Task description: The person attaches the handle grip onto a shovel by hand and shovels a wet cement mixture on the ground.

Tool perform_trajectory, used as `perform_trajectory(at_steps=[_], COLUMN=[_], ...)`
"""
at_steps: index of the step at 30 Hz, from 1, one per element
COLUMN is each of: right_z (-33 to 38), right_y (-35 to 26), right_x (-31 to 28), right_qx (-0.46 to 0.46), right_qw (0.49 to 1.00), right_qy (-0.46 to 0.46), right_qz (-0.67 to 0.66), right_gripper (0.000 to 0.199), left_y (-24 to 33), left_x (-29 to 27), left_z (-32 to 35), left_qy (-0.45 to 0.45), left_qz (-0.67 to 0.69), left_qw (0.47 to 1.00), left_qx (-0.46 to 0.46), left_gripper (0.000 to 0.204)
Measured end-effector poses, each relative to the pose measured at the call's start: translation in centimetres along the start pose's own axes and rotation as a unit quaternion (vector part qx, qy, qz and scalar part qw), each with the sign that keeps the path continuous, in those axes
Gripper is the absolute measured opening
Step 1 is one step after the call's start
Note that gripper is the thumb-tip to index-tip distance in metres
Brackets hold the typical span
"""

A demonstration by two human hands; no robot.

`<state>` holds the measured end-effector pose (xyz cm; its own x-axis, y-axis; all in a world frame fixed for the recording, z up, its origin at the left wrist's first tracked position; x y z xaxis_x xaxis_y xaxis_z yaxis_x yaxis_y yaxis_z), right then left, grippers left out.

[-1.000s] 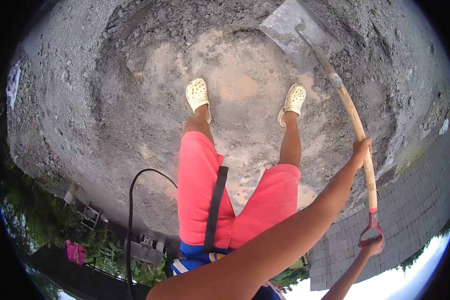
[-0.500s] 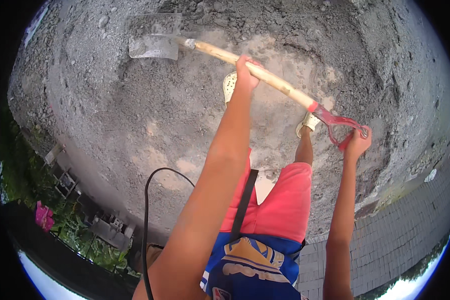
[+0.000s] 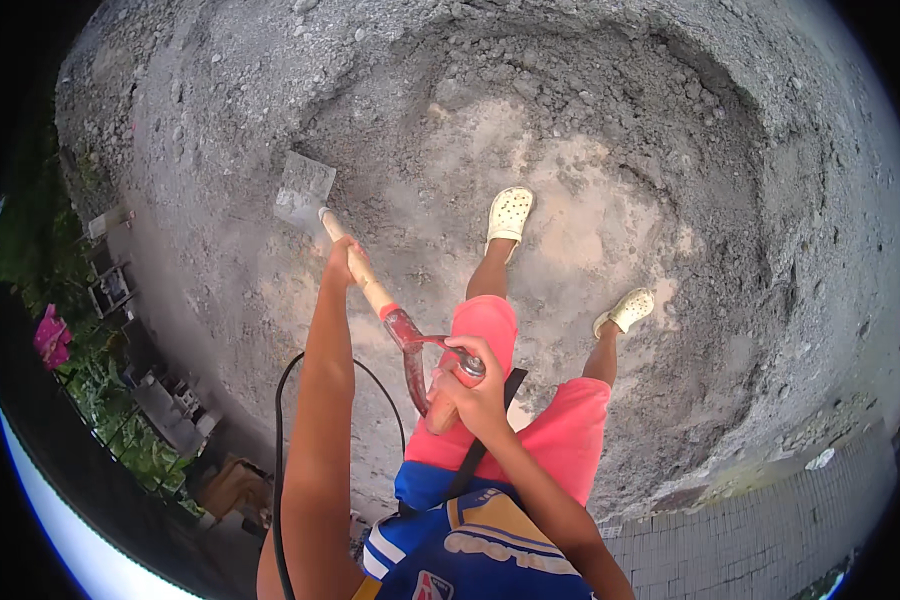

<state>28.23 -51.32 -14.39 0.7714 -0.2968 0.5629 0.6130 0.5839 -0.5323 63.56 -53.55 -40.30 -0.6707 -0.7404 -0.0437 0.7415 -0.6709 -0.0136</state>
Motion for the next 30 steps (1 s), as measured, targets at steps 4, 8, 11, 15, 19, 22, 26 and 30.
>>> perform_trajectory(at_steps=[4, 8, 11, 15, 19, 22, 26, 30], right_z=[0.1, 3.6, 6.2, 10.3, 16.4, 20.6, 25.0, 27.5], right_y=[-3.8, -8.5, -11.9, -12.8, -11.3, -9.9, -9.3, -9.5], right_x=[-5.9, -10.8, -15.2, -18.7, -22.8, -26.7, -29.1, -30.0], right_qx=[-0.132, -0.092, -0.116, -0.145, -0.112, -0.146, -0.187, -0.232], right_qw=[0.964, 0.964, 0.953, 0.951, 0.961, 0.947, 0.921, 0.895], right_qy=[0.063, 0.071, 0.117, 0.121, 0.221, 0.265, 0.342, 0.378], right_qz=[0.223, 0.241, 0.256, 0.245, 0.123, 0.111, 0.022, -0.053], right_gripper=[0.031, 0.030, 0.033, 0.030, 0.031, 0.034, 0.034, 0.044], left_y=[-9.2, -18.2, -22.8, -26.3, -29.2, -30.8, -34.2, -37.9], left_x=[1.9, 6.4, 9.6, 11.0, 12.6, 14.9, 22.1, 30.1], left_z=[-2.1, -1.8, -1.3, 0.9, 3.1, 4.3, 6.0, 6.5], left_qy=[0.040, -0.015, -0.022, -0.007, 0.011, 0.082, 0.099, 0.050], left_qz=[-0.026, 0.041, 0.075, -0.010, -0.121, -0.177, -0.265, -0.359], left_qw=[0.999, 0.999, 0.997, 1.000, 0.992, 0.976, 0.953, 0.919], left_qx=[-0.022, -0.013, -0.006, 0.010, 0.015, 0.098, 0.110, 0.157], left_gripper=[0.011, 0.007, 0.008, 0.007, 0.006, 0.009, 0.009, 0.014])
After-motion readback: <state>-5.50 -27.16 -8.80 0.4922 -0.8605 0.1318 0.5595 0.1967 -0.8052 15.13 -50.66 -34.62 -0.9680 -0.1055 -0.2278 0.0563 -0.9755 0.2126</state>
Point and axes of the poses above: each hand's wrist, its own z-axis away from the middle knuckle, its own x-axis out of the palm, y = z × x, the point moved 4 cm from there along -z, towards the middle knuckle, and after that the axes turned 13 degrees about -x, right-handed, at the moved point
